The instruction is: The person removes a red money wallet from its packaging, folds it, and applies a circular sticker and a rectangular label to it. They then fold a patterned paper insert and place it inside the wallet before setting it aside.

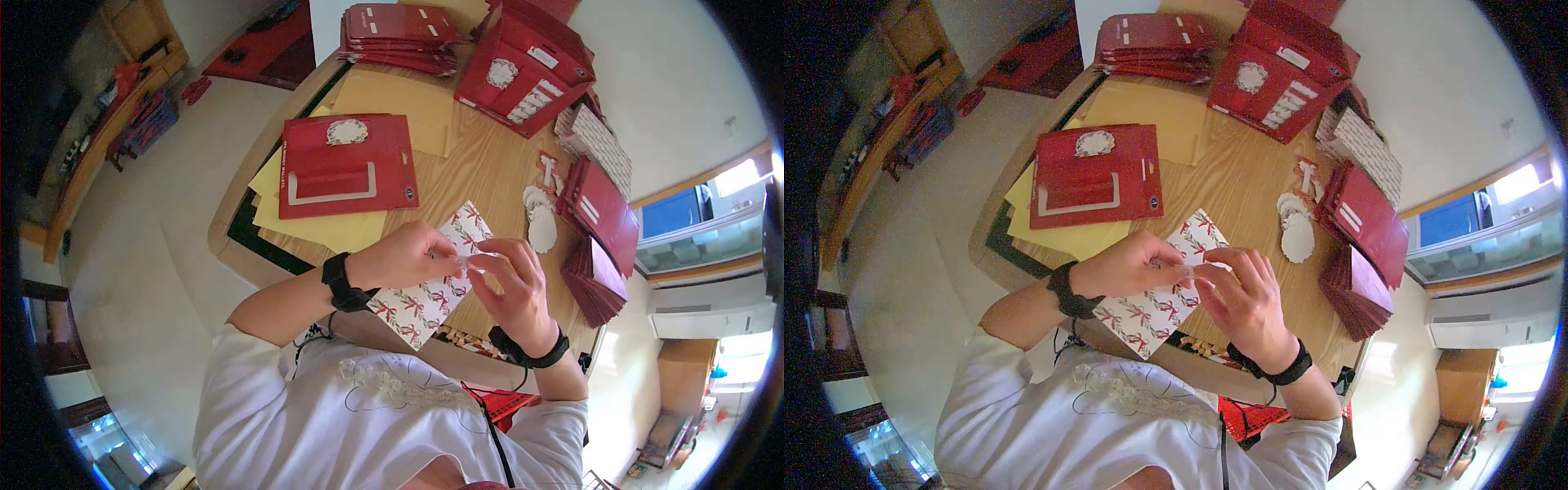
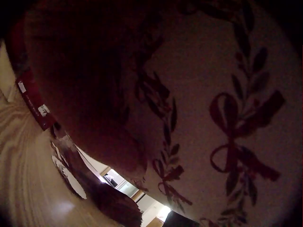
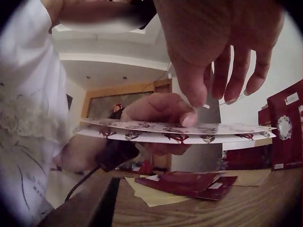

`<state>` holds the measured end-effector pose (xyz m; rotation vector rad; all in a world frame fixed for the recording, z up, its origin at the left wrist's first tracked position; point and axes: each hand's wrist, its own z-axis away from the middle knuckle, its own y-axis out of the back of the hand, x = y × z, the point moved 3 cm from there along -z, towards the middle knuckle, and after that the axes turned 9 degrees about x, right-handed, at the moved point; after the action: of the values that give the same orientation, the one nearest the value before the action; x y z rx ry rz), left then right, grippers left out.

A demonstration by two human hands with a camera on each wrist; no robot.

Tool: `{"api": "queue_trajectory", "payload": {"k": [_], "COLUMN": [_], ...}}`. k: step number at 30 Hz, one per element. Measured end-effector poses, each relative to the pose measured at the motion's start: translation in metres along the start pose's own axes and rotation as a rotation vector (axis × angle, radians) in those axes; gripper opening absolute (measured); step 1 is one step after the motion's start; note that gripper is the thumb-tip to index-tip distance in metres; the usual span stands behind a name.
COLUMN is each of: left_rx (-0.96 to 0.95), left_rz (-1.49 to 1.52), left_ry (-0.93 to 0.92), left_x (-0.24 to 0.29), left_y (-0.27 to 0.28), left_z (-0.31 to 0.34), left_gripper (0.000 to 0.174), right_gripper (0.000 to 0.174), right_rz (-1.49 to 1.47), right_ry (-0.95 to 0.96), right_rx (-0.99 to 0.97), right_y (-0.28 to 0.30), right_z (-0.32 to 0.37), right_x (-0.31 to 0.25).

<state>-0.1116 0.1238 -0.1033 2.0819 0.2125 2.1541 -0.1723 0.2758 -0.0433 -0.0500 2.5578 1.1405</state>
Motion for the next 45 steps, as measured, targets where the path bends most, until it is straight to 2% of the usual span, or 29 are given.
{"api": "queue_trajectory", "payload": {"k": [3, 15, 27, 33, 36, 45], "left_rx": [0.057, 0.007, 0.035, 0.014, -0.002, -0.028], "left_rz": [0.037, -0.059, -0.028, 0.001, 0.016, 0.022], "left_ry": [-0.079, 0.041, -0.035, -0.028, 0.036, 0.001], "left_x": [-0.003, 0.004, 0.003, -0.003, -0.001, -0.002], "left_y": [-0.002, 0.0, 0.001, 0.001, 0.001, 0.001], "left_z": [-0.001, 0.0, 0.0, -0.001, 0.0, 0.001], "left_gripper": [0.022, 0.023, 0.02, 0.019, 0.019, 0.02], "right_gripper": [0.025, 0.025, 0.022, 0.021, 0.019, 0.019], "right_rz": [-0.005, 0.022, 0.038, -0.001, -0.072, -0.068], "right_ry": [0.006, -0.01, -0.017, -0.003, -0.07, -0.086], "right_rx": [-0.007, -0.031, -0.055, -0.071, -0.072, -0.091], "right_y": [-0.001, -0.001, -0.003, -0.003, -0.005, -0.005], "right_z": [0.001, 0.001, 0.001, -0.002, 0.003, -0.001], "right_x": [0.001, 0.002, 0.006, 0.005, 0.012, 0.006]}}
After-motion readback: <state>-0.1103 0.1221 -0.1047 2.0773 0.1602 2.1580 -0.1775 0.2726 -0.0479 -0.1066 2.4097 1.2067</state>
